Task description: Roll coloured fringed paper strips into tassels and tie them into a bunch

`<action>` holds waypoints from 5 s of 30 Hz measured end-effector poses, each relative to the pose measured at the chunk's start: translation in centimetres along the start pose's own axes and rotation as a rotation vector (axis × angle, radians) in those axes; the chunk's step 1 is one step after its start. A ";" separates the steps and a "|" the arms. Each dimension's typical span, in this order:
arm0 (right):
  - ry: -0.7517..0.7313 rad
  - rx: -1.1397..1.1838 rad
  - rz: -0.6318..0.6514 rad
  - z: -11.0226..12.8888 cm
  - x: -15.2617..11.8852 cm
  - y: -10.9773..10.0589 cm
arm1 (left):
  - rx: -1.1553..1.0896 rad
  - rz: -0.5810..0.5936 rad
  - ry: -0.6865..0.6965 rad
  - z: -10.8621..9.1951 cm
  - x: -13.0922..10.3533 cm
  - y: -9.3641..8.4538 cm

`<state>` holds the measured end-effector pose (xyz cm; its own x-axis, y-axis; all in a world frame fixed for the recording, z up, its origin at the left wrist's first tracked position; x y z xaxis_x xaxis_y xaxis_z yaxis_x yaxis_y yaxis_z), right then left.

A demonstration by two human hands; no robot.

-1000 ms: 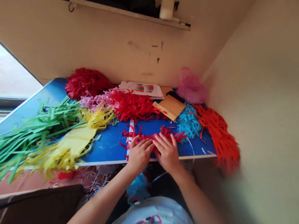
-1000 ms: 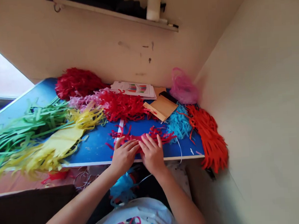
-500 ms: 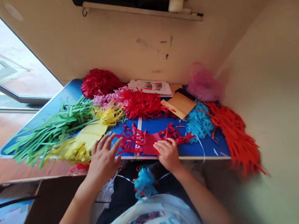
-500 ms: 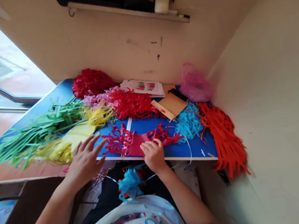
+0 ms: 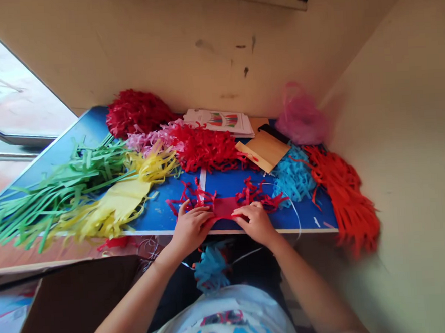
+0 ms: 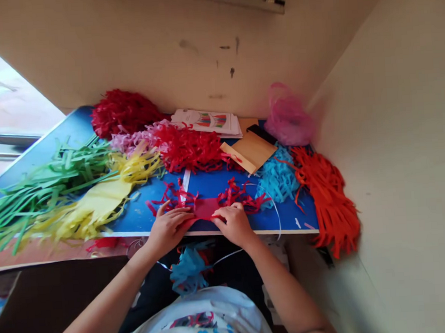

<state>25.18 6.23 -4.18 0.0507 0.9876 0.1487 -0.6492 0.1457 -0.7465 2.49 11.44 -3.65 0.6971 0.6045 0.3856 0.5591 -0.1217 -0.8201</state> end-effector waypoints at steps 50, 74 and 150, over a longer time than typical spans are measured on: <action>-0.209 -0.263 0.079 -1.8 2.4 -2.0 | 0.230 0.168 0.179 -1.6 5.1 2.0; 0.130 -0.366 0.109 -2.4 6.6 -1.0 | 0.286 0.076 0.002 1.4 6.1 2.1; -0.449 -0.526 -0.097 -0.5 4.1 0.5 | 0.437 -0.152 0.357 0.6 3.0 0.9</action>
<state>25.43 10.36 -4.32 -0.3029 0.8652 0.3996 -0.1983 0.3529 -0.9144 4.85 13.62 -3.48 0.7738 0.2777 0.5694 0.4809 0.3276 -0.8133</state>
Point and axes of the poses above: each hand's wrist, its own x-axis towards the middle knuckle, its own y-axis out of the palm, z = x × y, the point moved 1 cm from there along x, towards the middle knuckle, and after that the axes turned 12 degrees about y, right-handed, at the moved point
